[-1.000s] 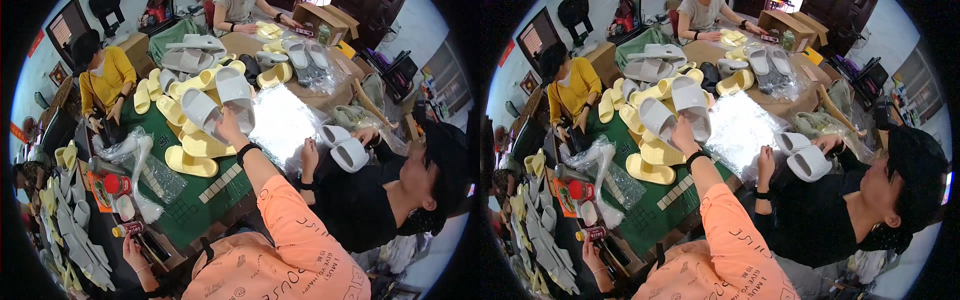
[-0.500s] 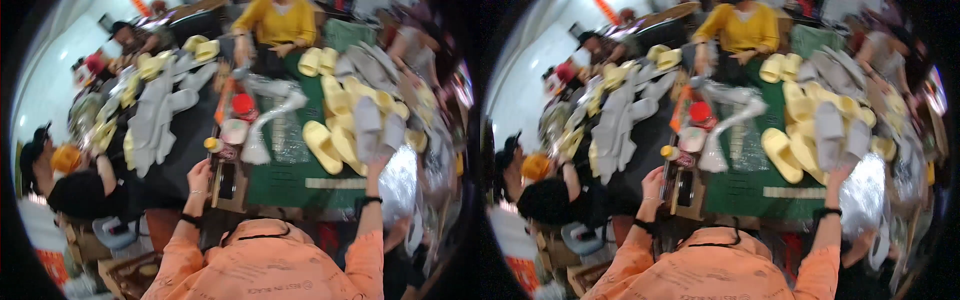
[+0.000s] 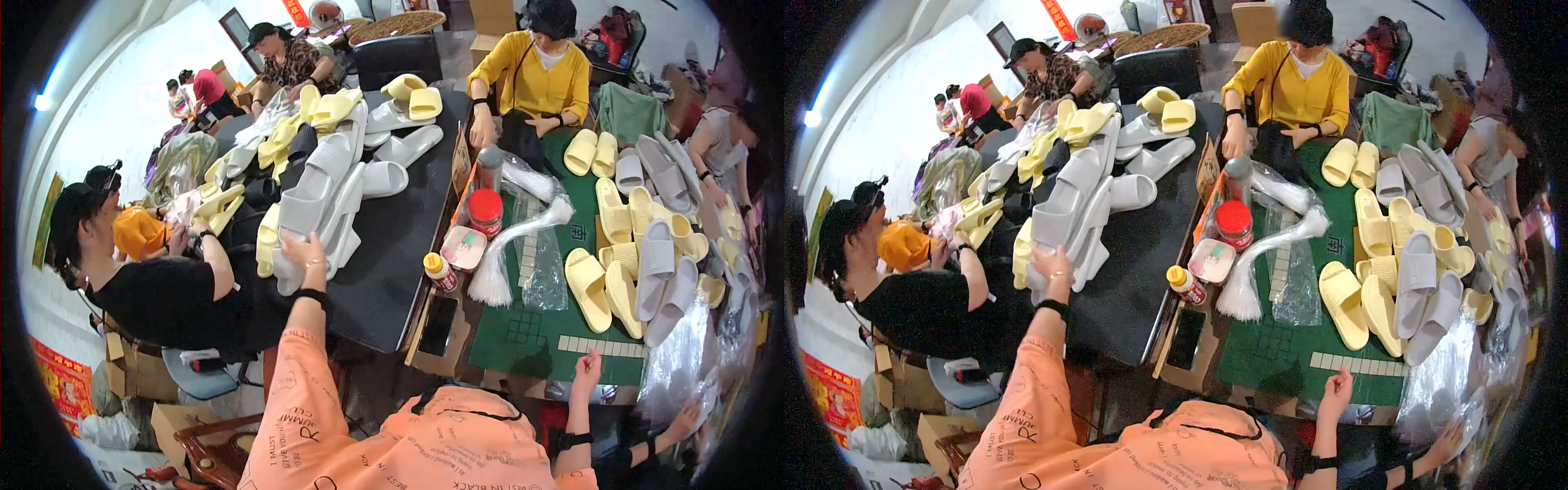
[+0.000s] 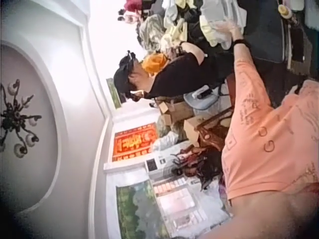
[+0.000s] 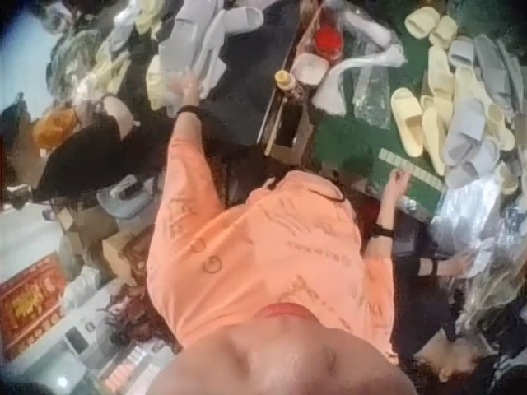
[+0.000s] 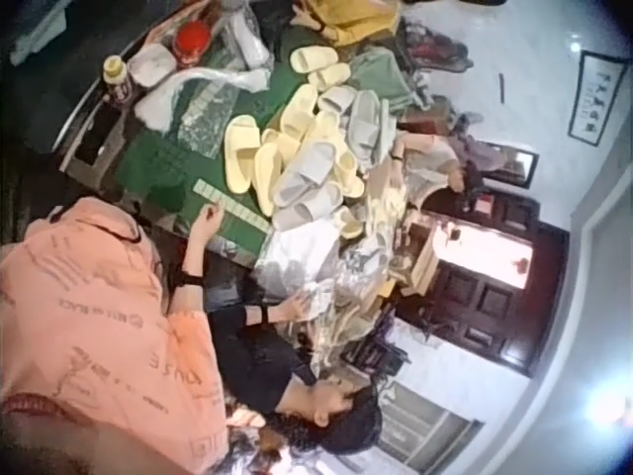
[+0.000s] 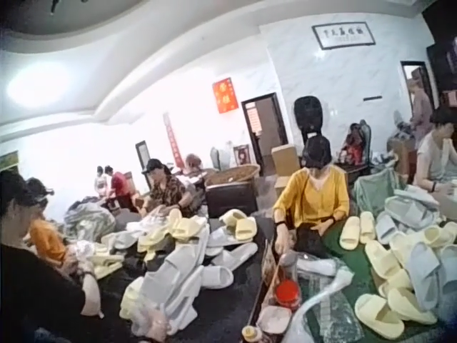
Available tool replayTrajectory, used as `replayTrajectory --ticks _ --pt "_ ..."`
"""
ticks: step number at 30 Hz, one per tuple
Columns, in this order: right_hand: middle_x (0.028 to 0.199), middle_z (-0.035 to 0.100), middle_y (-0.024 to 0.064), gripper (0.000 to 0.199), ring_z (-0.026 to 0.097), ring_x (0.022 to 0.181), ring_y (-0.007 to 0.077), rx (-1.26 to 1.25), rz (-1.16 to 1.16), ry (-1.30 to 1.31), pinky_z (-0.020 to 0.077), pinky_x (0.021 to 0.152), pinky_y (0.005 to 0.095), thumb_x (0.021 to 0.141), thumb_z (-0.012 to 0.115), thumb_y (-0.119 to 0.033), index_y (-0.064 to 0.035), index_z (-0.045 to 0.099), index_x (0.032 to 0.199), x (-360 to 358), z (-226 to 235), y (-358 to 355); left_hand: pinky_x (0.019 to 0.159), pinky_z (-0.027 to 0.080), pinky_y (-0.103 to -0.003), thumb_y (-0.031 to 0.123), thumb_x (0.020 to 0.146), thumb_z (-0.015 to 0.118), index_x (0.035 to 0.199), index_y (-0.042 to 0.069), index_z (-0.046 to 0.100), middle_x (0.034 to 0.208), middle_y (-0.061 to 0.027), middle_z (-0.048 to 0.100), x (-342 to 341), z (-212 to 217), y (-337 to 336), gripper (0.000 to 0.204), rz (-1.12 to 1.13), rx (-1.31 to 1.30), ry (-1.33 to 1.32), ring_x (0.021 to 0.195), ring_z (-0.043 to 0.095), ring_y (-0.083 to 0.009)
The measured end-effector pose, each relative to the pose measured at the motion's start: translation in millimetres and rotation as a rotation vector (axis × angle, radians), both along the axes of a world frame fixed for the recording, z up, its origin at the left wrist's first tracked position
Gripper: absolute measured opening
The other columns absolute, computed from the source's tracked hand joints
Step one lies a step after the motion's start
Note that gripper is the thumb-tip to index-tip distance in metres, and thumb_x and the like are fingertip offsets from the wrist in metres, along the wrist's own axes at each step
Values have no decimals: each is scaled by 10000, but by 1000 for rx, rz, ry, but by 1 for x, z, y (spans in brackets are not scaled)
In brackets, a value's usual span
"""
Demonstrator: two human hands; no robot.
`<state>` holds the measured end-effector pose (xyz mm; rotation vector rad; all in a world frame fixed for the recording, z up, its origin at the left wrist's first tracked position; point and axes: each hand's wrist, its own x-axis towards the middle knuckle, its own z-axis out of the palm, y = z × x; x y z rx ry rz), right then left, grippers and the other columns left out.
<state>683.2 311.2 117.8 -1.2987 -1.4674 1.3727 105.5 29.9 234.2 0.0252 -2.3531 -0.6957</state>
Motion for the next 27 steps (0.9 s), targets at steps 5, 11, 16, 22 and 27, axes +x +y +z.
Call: replayTrajectory --ticks 5,11,16,22,27 --pt "735 431 -4 313 408 643 62 -65 -23 -30 350 565 171 738 455 48 -4 423 1045 -2 7 -41 849 322 -394 346 609 611 1138 38 376 1081 -145 472 -76 -9 22 656 249 508 -804 1027 414 -271" --pt "695 472 -6 243 432 598 59 -33 -27 -132 370 533 185 713 501 27 -5 502 954 -5 16 -71 737 338 -464 635 580 431 1019 86 489 1046 -102 490 -185 -37 -37 705 -34 -80 -1352 913 449 -286" --pt "689 515 1 196 468 623 63 -53 -8 -243 395 584 188 690 511 29 1 545 882 -3 22 -88 652 335 -495 683 613 389 1074 125 459 1070 -91 466 -164 -19 -8 727 83 568 -1257 810 449 -299" --pt "699 548 28 178 498 634 83 70 42 -212 410 567 217 711 530 -39 -18 559 885 -6 12 -78 762 374 -422 466 738 450 1140 14 407 1153 -88 424 -79 63 -4 607 -500 966 -992 924 464 -284" --pt "675 537 15 179 495 601 77 39 85 -247 413 555 212 723 539 -66 -17 554 895 -19 24 -56 761 401 -374 391 718 513 1104 55 401 1098 -73 429 -15 94 19 524 -619 1271 -944 968 441 -254"
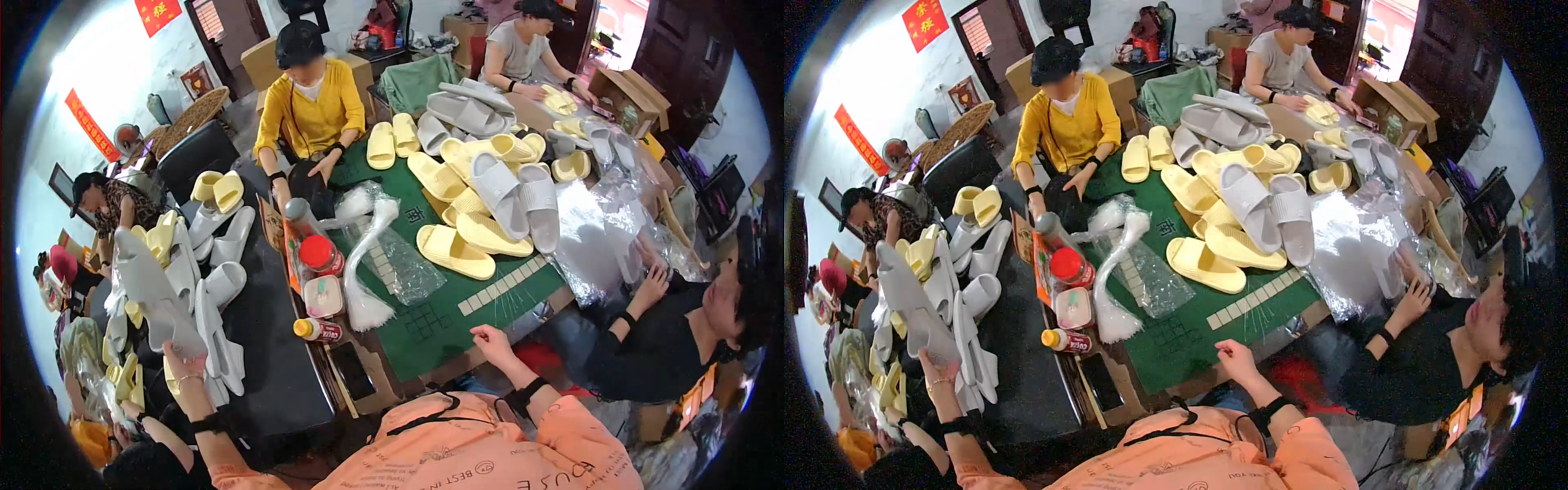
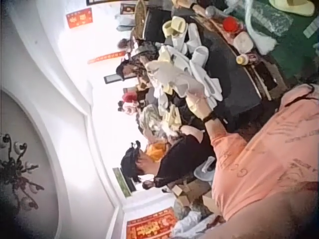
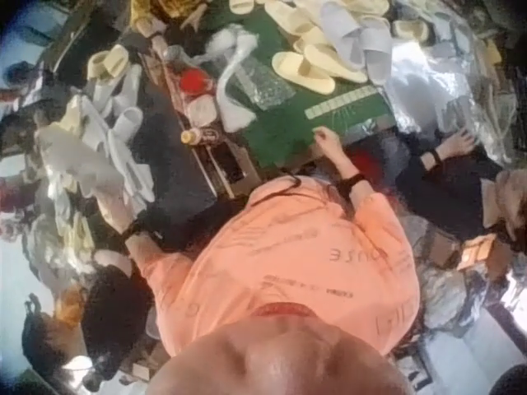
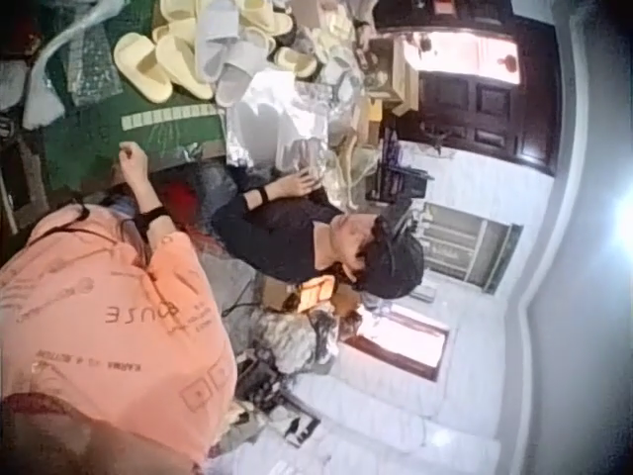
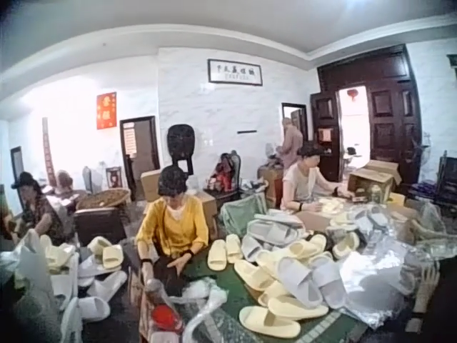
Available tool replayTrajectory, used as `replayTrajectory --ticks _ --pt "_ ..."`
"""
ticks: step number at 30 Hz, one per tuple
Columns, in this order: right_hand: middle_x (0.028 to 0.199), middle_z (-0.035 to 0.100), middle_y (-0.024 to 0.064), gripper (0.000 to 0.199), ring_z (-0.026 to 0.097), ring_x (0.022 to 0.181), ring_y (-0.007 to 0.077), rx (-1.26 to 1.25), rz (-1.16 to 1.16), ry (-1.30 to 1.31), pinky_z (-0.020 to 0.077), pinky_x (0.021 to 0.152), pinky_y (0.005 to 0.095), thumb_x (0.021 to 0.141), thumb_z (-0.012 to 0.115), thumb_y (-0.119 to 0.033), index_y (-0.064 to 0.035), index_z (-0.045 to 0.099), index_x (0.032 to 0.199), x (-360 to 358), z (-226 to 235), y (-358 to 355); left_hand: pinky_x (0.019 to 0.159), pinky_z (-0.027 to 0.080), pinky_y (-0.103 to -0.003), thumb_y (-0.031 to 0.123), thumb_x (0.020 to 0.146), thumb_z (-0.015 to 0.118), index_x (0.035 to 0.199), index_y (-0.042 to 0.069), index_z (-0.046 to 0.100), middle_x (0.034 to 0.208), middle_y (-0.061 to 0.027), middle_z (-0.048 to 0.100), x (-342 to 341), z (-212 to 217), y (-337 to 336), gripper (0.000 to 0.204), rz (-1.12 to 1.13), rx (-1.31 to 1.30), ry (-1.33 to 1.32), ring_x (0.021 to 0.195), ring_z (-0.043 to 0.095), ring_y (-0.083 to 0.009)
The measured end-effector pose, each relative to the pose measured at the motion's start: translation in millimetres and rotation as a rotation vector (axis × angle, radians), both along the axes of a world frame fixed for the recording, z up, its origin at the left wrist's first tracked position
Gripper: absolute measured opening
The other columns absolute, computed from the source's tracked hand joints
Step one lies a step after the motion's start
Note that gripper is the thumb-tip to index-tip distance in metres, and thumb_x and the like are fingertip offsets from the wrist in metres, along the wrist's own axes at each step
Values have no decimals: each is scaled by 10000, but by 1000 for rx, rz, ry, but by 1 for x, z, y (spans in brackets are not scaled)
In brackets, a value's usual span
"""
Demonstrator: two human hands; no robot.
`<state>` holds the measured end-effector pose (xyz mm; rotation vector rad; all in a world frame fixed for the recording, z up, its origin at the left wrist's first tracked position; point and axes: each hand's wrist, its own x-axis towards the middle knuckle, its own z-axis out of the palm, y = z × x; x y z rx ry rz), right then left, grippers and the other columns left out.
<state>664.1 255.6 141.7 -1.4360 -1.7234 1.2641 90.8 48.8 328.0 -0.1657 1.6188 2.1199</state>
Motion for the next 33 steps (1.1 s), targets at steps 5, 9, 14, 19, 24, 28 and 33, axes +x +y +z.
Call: replayTrajectory --ticks 5,9,14,19,24,28,33 --pt "959 544 71 468 512 834 146 -212 292 149 413 719 260 734 581 -151 -20 397 1144 -20 57 26 784 420 -432 287 764 476 998 60 401 964 -138 457 145 21 60 335 -466 164 -123 900 496 -284" --pt "1202 352 118 775 341 1093 201 -144 485 399 280 903 303 670 656 -169 -48 181 1270 -47 115 32 758 457 -374 171 793 395 1041 -32 405 959 -161 513 250 -12 107 321 -950 -183 -187 871 533 -267" --pt "1238 289 88 864 291 1135 187 -411 629 570 249 943 348 592 715 -123 -40 166 1254 -23 88 51 740 458 -407 241 791 461 1093 48 360 1022 -195 454 353 -56 142 373 -1205 -460 -447 899 504 -277" --pt "916 513 50 493 505 771 128 -473 459 570 441 633 260 661 647 -81 0 393 1076 8 82 32 673 456 -445 368 702 569 1120 91 266 1044 -153 389 399 -114 151 586 -1187 -346 -643 894 478 -315" --pt "968 482 66 509 470 888 173 -384 359 579 401 755 281 661 619 -63 15 369 1098 7 90 40 620 457 -451 376 670 590 1184 55 256 1074 -146 399 419 -115 153 692 -947 -365 -588 933 464 -312" --pt "1003 465 57 513 453 927 179 -394 -28 740 370 801 288 650 599 -37 8 363 1104 10 65 58 774 420 -331 378 623 623 1192 -22 238 1108 -183 422 394 -137 142 795 -899 -587 57 903 498 -306" --pt "971 491 61 464 474 884 175 -407 91 594 378 752 292 670 588 -141 3 421 1078 31 63 84 827 362 -394 310 522 665 1222 70 262 1099 -202 371 362 -116 133 843 -857 -974 801 988 399 -359"
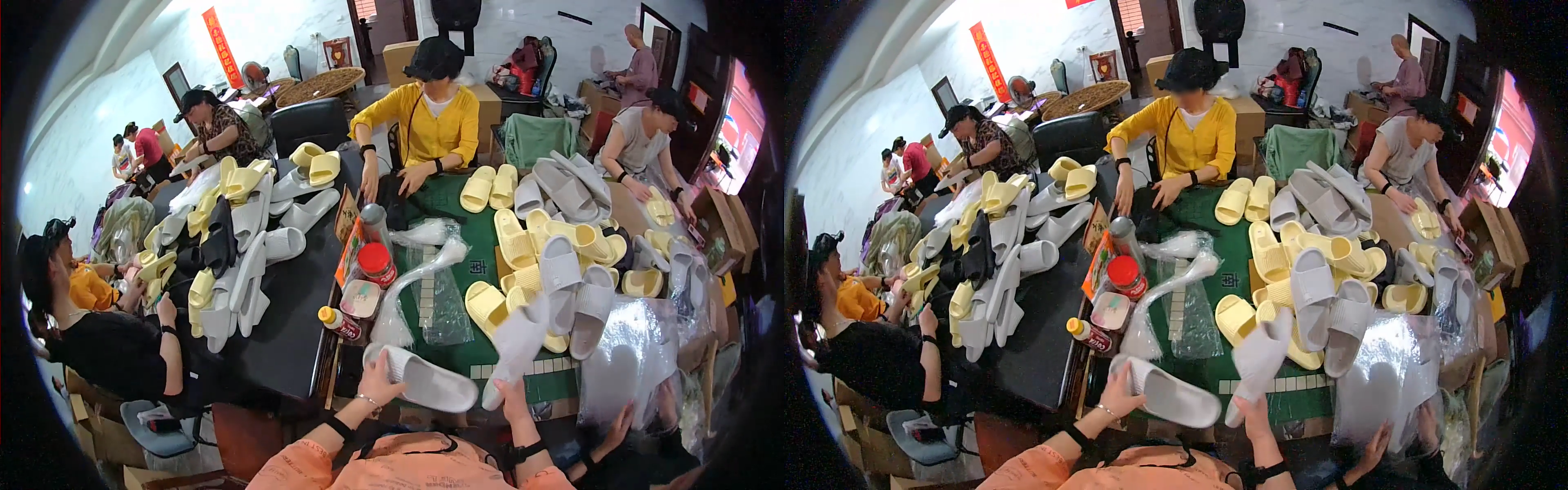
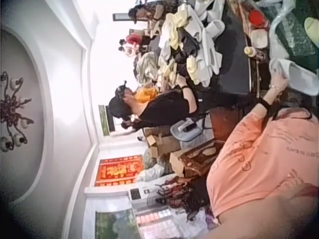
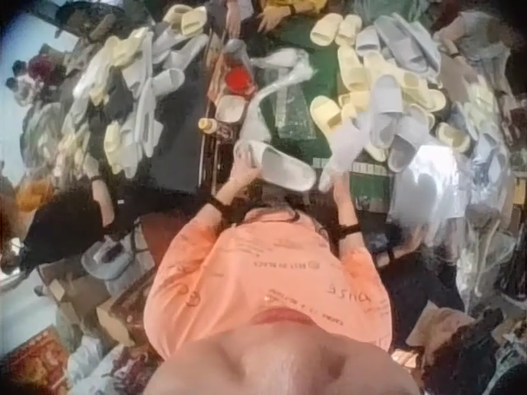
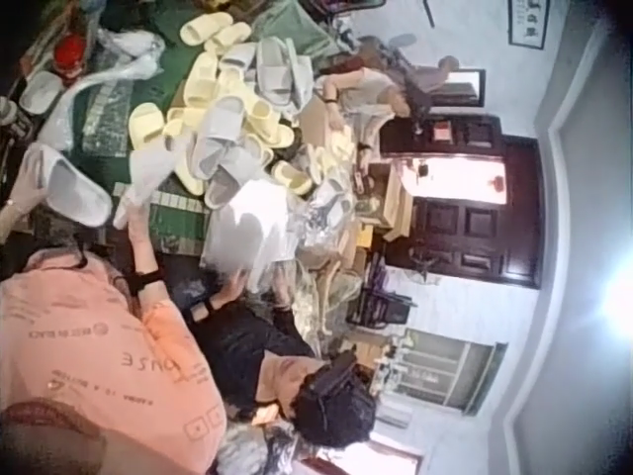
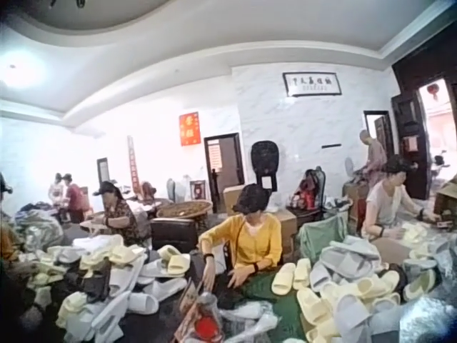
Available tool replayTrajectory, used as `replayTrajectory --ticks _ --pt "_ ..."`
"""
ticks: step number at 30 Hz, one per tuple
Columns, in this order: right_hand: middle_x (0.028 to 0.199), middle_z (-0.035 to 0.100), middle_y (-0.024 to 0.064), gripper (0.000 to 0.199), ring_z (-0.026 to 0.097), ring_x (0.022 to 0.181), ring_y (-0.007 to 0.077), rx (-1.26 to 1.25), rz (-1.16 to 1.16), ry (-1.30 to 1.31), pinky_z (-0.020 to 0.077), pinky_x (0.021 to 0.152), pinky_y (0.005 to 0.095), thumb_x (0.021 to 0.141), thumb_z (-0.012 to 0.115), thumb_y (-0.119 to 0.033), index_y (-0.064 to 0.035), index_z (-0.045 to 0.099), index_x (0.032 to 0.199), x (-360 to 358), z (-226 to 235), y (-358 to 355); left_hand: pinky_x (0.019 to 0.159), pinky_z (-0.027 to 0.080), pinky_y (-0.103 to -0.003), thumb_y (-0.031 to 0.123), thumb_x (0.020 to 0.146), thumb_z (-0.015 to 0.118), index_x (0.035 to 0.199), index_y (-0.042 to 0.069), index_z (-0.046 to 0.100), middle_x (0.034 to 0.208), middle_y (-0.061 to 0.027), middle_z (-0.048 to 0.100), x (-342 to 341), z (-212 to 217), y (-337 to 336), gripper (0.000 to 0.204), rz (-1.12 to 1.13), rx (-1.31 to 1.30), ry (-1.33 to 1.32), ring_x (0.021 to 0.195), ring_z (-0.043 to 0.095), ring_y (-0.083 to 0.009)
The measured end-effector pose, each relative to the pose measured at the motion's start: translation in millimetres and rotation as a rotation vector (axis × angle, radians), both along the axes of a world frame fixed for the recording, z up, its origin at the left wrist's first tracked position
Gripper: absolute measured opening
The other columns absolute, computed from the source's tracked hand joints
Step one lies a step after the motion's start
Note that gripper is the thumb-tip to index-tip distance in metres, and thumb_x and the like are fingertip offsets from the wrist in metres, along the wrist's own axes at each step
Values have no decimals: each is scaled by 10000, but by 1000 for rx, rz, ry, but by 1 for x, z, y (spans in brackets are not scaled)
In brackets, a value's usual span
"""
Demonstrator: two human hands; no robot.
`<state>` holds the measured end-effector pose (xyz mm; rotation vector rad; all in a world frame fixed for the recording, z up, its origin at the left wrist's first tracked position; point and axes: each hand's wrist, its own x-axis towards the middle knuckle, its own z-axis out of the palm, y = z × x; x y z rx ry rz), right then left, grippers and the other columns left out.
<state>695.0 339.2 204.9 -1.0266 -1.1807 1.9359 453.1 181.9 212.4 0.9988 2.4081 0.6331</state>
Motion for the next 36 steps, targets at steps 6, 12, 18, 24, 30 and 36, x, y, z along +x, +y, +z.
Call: replayTrajectory --ticks 6,12,18,24,30,36 --pt "905 536 98 354 510 827 194 -440 245 -40 405 715 313 708 530 -124 34 465 1018 -10 -79 -2 763 362 -409 235 526 638 1206 213 314 1052 -145 380 0 17 41 754 -454 -49 328 975 392 -321" --pt "942 504 144 420 501 861 219 -197 193 -288 407 716 318 703 523 -95 55 394 1074 -23 -121 -10 786 335 -407 201 548 601 1215 212 301 1095 -139 366 1 -15 68 732 -571 -297 338 1024 356 -319" --pt "1032 458 195 428 483 904 294 42 73 -587 399 754 346 706 528 -103 23 383 1089 -24 -104 -16 810 333 -412 208 600 577 1192 232 336 1102 -103 368 8 -22 92 639 -638 -317 393 1058 344 -289" --pt "785 502 114 225 508 734 259 540 -145 -902 415 663 357 673 573 -102 -18 500 869 9 -91 -16 847 307 -420 158 620 564 1177 210 352 1134 -99 353 0 -46 96 598 -528 -214 341 1085 318 -290" --pt "902 456 153 351 481 808 342 470 -90 -1343 403 683 395 657 626 -179 -25 419 895 29 -73 -31 866 280 -417 104 605 543 1057 147 470 1091 -98 411 60 -37 70 460 -407 159 343 1064 337 -285" --pt "875 477 165 223 495 788 339 592 -46 -1259 418 642 411 726 562 -143 -5 451 862 35 -112 -28 828 307 -397 97 596 535 993 124 518 1044 -86 442 113 -68 32 398 -719 188 100 987 398 -262"
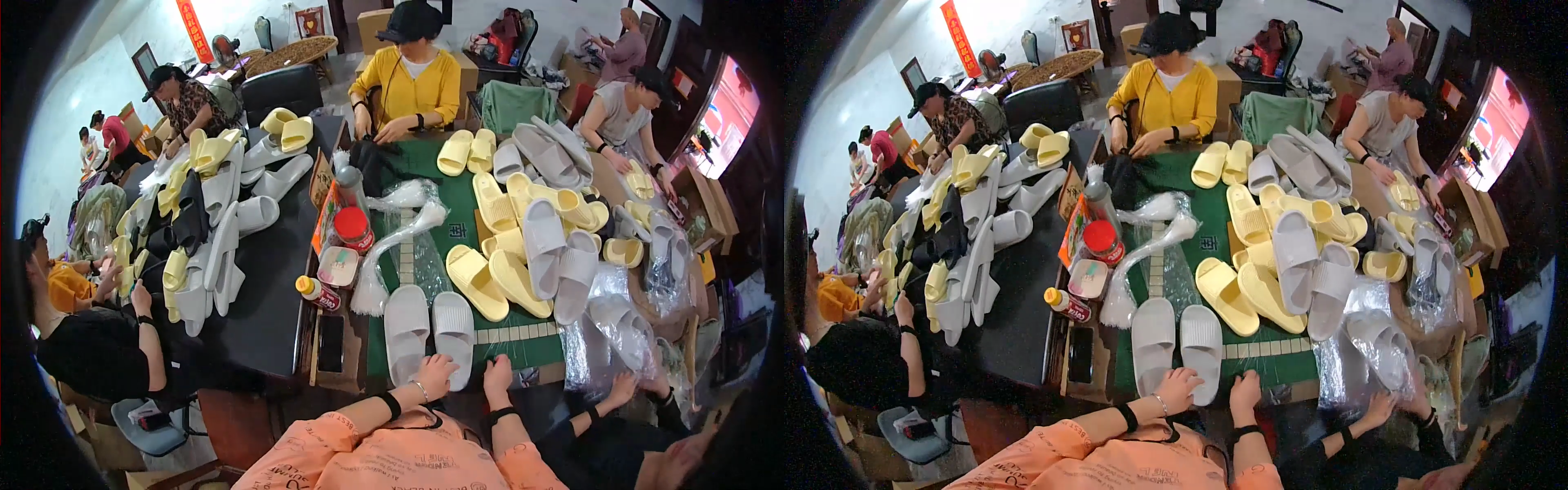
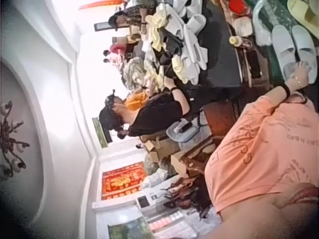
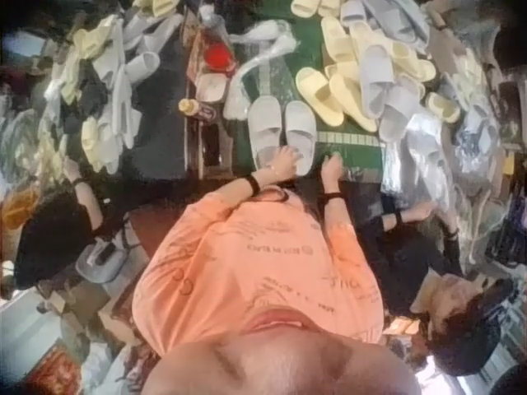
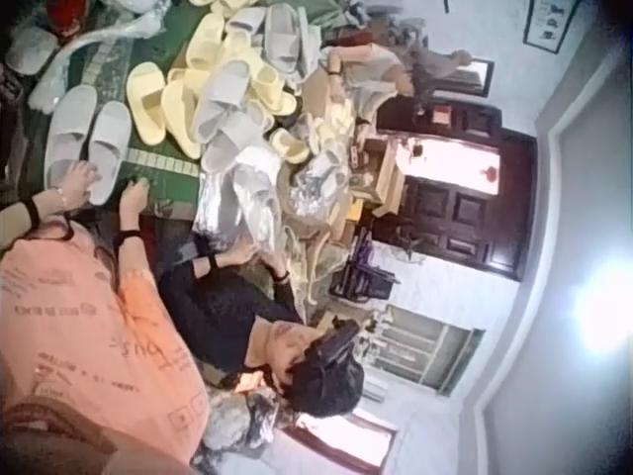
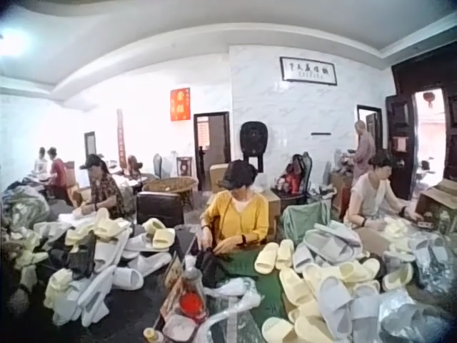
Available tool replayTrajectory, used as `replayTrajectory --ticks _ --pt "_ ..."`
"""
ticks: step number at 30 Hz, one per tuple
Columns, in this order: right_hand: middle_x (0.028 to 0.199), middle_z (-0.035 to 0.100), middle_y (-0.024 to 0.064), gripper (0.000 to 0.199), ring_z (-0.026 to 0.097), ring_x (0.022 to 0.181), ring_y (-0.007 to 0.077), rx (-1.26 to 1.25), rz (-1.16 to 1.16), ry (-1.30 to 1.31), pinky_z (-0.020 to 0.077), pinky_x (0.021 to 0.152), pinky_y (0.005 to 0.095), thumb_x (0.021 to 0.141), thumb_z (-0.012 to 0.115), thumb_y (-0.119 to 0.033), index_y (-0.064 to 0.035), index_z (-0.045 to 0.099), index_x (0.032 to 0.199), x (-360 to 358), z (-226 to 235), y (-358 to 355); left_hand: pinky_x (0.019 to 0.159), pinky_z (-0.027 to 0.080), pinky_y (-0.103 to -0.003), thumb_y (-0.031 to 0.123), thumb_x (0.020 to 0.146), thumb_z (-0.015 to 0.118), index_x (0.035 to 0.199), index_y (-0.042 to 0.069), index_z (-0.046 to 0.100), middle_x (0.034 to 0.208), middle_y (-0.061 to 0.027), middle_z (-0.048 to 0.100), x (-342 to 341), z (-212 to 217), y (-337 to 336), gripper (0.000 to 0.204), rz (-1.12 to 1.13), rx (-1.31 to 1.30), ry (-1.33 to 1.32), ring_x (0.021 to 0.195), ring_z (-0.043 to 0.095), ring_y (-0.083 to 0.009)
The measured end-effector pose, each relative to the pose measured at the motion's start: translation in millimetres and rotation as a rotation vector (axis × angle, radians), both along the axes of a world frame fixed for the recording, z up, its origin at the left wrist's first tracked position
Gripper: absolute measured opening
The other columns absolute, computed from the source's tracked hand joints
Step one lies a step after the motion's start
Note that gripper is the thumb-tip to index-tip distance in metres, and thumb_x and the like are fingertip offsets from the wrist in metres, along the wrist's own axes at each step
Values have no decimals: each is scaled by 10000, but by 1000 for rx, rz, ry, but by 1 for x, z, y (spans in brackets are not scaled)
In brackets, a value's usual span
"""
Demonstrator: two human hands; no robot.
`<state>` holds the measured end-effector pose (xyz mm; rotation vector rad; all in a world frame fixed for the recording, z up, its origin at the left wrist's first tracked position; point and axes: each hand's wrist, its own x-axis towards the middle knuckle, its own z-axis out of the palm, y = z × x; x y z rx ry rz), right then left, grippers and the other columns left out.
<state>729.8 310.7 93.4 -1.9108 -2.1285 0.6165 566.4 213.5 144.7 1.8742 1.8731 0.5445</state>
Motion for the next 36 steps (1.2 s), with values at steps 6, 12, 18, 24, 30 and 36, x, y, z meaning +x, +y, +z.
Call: replayTrajectory --ticks 6,12,18,24,30,36 --pt "757 534 143 91 506 743 337 62 42 103 407 601 421 741 487 -140 -55 513 755 -1 -11 16 764 365 -381 118 610 543 918 118 559 956 -88 496 -5 2 12 308 -28 -227 32 902 464 -268" --pt "676 541 132 145 534 655 283 -79 -107 287 423 586 374 712 568 -177 -38 526 718 -1 1 20 692 425 -382 98 675 502 902 75 575 876 -126 547 -10 -19 17 239 73 -73 -190 786 522 -311" --pt "573 535 59 136 526 518 122 -86 -196 628 417 487 261 760 526 -119 -11 478 693 -2 -1 18 575 450 -264 185 768 504 945 36 568 758 -91 591 22 -31 52 240 219 -368 -632 618 552 -138" --pt "578 540 63 120 515 514 111 -35 -105 611 408 472 251 746 543 -110 -9 490 708 -10 28 4 496 443 -252 212 778 514 907 22 580 716 -39 574 44 -55 86 239 393 -524 -925 579 541 -134" --pt "557 529 22 113 472 500 57 -72 -138 713 384 444 217 755 537 -92 -10 501 687 -9 34 1 453 434 -240 200 761 539 825 14 600 692 -47 577 47 -19 97 205 502 -635 -1033 523 541 -125" --pt "630 538 15 116 485 562 54 -31 -7 735 398 494 204 774 537 -123 -11 519 748 -3 20 10 441 441 -252 158 746 526 774 12 604 654 -65 581 40 -24 95 168 474 -374 -704 506 556 -139"
